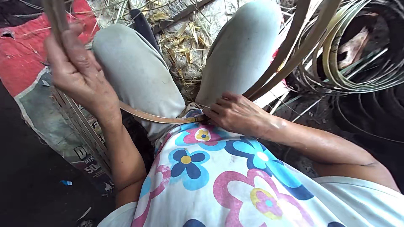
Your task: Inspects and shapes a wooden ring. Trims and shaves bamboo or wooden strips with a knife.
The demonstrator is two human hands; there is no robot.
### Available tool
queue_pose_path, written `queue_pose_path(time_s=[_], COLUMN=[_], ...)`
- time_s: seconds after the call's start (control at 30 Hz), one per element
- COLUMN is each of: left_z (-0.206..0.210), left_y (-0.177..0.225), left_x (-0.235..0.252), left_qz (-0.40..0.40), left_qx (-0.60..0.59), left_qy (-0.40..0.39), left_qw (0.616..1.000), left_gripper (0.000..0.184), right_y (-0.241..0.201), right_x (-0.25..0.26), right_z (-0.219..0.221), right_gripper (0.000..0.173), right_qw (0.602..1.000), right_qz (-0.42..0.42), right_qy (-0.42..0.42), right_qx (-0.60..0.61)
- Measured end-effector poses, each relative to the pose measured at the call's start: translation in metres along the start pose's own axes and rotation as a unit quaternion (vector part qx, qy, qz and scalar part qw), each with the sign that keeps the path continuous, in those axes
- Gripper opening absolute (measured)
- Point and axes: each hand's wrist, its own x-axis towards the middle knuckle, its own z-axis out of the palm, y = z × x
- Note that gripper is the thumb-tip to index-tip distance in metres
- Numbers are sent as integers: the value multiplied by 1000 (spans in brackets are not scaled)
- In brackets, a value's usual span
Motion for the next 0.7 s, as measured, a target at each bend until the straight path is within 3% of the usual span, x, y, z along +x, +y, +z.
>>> queue_pose_path(time_s=[0.1,0.23,0.3,0.37,0.47,0.53,0.6,0.63,0.7], left_z=[-14,-55,-58,-60,-41,-28,-13,-7,4], left_y=[-1,-23,-26,-38,20,18,-1,-10,-18], left_x=[-10,-12,22,58,42,30,20,12,-4], left_qz=[-57,-73,-47,28,-60,-146,-194,-210,-231], left_qx=[-72,-177,-204,-266,-221,-241,-277,-297,-331], left_qy=[-1,-141,-181,-269,-131,-79,-49,-40,-29], left_qw=[996,971,961,925,965,956,940,931,914], left_gripper=[30,36,41,48,34,36,40,42,44], right_y=[11,29,36,40,51,64,75,78,84], right_x=[-3,-6,-5,-4,-7,-15,-14,-11,-3], right_z=[-14,-44,-61,-75,-87,-90,-87,-86,-84], right_gripper=[18,25,24,23,27,28,28,37,51], right_qw=[999,998,996,993,985,966,925,906,886], right_qz=[-7,3,4,3,-28,-10,57,108,205], right_qy=[23,-21,-49,-64,71,202,364,407,411], right_qx=[-27,-55,-73,-96,-155,-159,-92,-47,72])
